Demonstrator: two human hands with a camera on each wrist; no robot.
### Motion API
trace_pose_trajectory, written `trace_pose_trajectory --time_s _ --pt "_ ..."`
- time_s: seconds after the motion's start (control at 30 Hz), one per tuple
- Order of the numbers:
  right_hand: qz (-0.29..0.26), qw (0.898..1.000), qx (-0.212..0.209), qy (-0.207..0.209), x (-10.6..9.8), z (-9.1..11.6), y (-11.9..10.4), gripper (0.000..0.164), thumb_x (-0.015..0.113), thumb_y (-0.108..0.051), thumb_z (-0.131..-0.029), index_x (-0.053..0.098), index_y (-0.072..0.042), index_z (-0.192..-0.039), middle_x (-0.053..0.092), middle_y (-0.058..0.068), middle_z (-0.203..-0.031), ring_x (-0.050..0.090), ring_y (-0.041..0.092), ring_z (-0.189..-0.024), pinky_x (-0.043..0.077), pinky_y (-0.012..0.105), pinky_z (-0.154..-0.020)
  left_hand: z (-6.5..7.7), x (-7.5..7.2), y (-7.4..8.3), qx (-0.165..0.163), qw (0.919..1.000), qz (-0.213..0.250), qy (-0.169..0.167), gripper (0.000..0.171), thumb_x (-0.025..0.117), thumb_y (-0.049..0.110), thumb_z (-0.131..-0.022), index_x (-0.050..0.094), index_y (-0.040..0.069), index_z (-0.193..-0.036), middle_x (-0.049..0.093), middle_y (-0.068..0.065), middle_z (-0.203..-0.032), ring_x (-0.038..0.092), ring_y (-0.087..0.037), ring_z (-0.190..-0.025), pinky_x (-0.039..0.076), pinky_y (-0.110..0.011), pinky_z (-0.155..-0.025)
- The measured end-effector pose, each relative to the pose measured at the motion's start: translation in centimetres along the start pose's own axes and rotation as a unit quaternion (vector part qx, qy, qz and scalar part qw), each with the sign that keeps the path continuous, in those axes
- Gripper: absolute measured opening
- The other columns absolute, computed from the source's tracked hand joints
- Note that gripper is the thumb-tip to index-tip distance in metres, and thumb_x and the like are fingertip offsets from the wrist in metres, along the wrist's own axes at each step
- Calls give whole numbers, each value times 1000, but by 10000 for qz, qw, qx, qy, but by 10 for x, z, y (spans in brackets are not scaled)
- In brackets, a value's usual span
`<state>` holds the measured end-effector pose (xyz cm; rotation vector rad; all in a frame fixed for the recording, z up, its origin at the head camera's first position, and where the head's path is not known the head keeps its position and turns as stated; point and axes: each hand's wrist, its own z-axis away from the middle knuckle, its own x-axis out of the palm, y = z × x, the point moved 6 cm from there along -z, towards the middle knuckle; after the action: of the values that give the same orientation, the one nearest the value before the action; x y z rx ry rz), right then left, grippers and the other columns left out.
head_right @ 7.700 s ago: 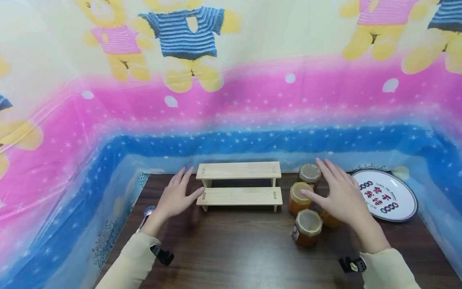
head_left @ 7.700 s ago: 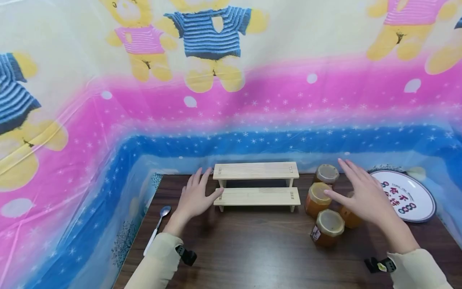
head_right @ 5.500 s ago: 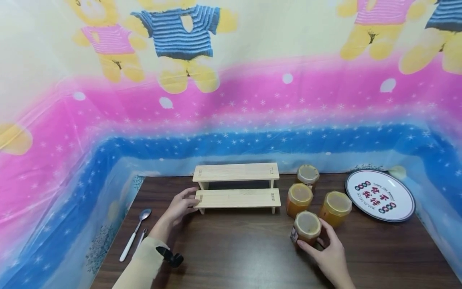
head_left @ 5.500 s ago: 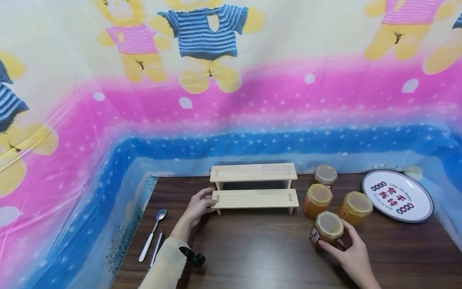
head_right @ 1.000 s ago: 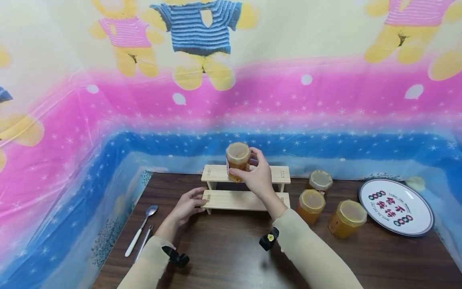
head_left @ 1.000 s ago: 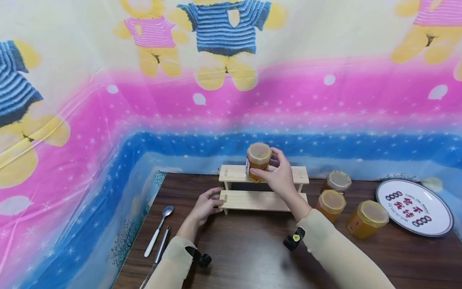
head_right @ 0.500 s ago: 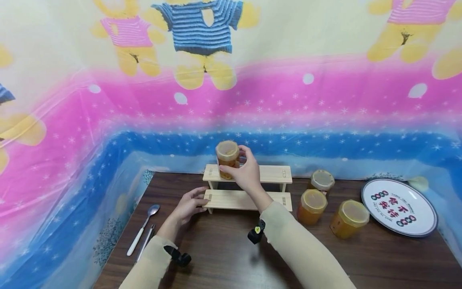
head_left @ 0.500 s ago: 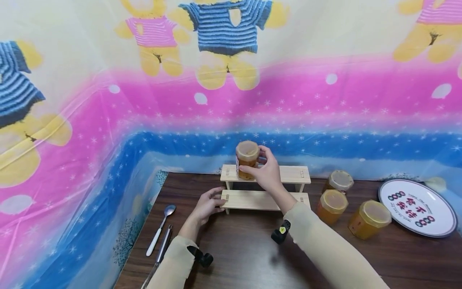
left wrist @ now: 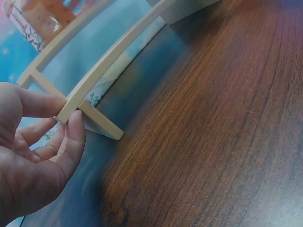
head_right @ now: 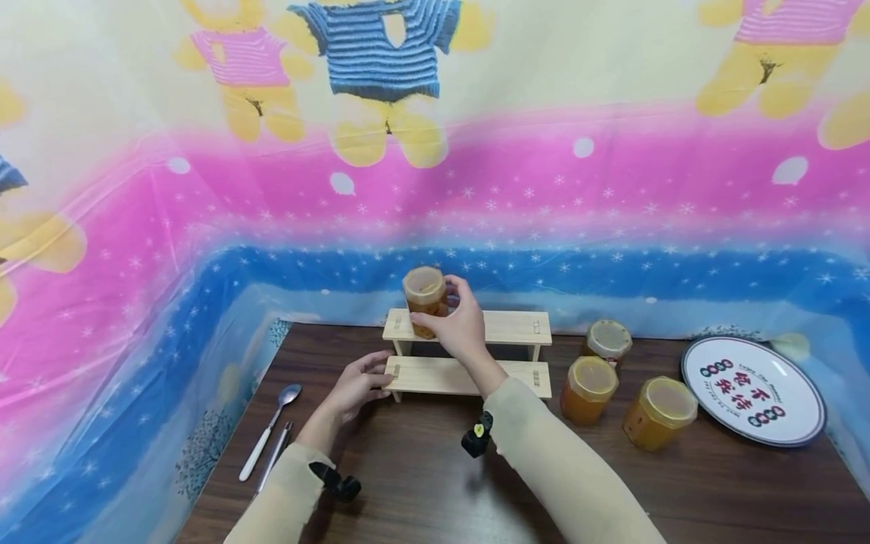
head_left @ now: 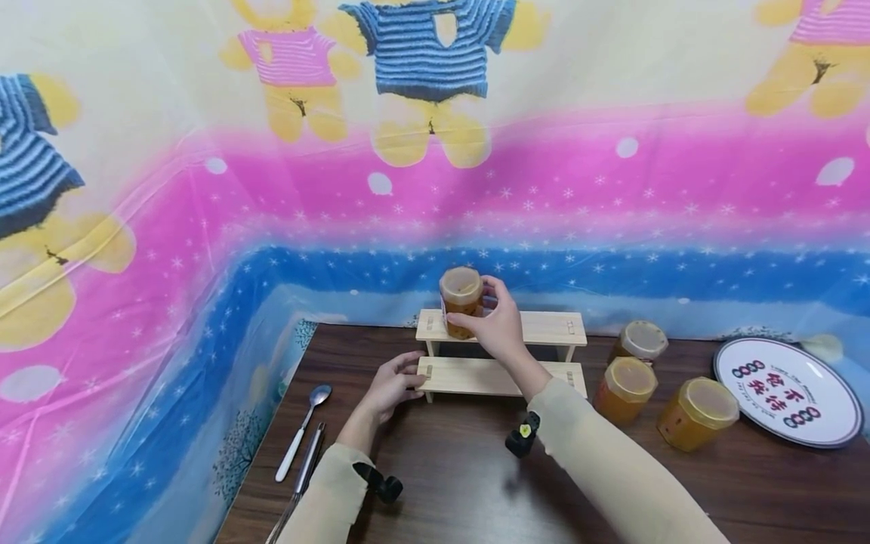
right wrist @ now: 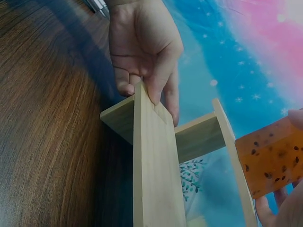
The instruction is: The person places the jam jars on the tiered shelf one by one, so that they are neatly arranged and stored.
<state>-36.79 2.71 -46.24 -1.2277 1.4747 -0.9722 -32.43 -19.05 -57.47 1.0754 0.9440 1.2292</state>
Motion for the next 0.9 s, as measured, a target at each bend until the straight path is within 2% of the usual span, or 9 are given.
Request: trace_pose_trajectory --time_s 0.23,0.43,0.73,0.9 --pt "-51 10000 19 -74 1 1 -3 80 94 -20 -79 49 -16 -145 56 8 -133 57 33 -123 51 50 -101 1 1 2 -19 10000 -29 -31 60 67 -1 -95 49 1 -152 64 -20 -123 68 -33 -99 59 -34 -75" --pt "166 9998 15 -118 0 2 -3 83 94 -24 -79 47 -16 -147 55 7 -135 56 30 -125 50 51 -103 1 1 0 -39 10000 -41 10 60 67 -1 -95 50 1 -152 65 -21 -123 68 -24 -92 59 -33 -75" --pt "69 9996 55 -258 -8 4 -1 104 96 -26 -76 34 -14 -159 53 12 -141 54 35 -128 46 59 -104 2 2 1 -26 10000 -65 -48 60 66 -1 -95 48 0 -152 64 -21 -124 68 -25 -94 59 -35 -76" --pt "116 9993 75 -338 -17 7 1 103 95 -30 -77 34 -14 -159 55 10 -140 54 37 -129 48 58 -102 1 1 1 -40 10000 -24 -49 62 66 -2 -95 47 -1 -153 64 -21 -123 69 -25 -93 59 -36 -76"
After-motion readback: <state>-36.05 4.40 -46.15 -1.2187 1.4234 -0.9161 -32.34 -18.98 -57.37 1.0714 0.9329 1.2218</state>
